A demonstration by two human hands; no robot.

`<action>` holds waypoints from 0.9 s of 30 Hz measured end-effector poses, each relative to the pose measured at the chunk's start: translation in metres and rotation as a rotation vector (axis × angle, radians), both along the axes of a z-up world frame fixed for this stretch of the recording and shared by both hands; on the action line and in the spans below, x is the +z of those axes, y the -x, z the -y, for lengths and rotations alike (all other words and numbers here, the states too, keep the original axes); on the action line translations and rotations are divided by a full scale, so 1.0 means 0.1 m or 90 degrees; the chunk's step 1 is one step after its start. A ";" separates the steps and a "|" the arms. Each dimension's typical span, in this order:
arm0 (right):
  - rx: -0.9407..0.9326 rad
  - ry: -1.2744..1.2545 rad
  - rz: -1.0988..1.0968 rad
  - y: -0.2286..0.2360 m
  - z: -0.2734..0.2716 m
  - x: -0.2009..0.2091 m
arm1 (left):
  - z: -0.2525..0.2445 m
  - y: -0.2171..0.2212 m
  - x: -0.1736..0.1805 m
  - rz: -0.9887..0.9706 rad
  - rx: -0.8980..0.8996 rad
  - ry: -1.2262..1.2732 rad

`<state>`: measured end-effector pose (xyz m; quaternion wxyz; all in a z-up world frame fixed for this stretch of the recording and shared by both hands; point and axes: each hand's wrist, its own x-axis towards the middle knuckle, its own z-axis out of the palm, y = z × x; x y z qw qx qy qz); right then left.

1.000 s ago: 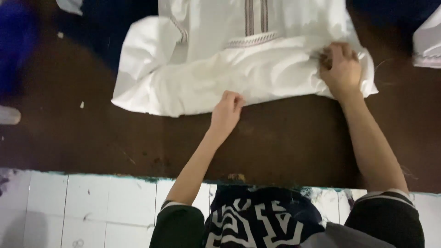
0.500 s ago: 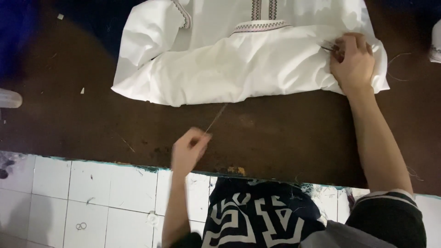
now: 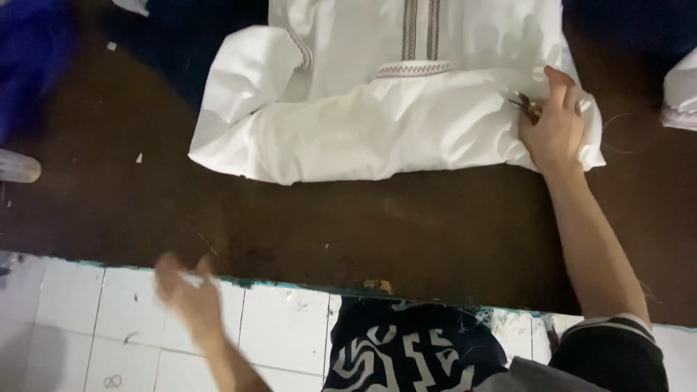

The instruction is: Trimming excess threads from a white embroidered garment using thread snips on a work table.

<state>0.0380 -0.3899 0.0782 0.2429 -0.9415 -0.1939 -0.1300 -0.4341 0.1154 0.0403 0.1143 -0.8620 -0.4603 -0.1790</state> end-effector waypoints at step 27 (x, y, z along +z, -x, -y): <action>-0.213 0.169 -0.375 2.51 1.79 0.02 | 0.74 0.15 0.96 -0.071 0.002 0.704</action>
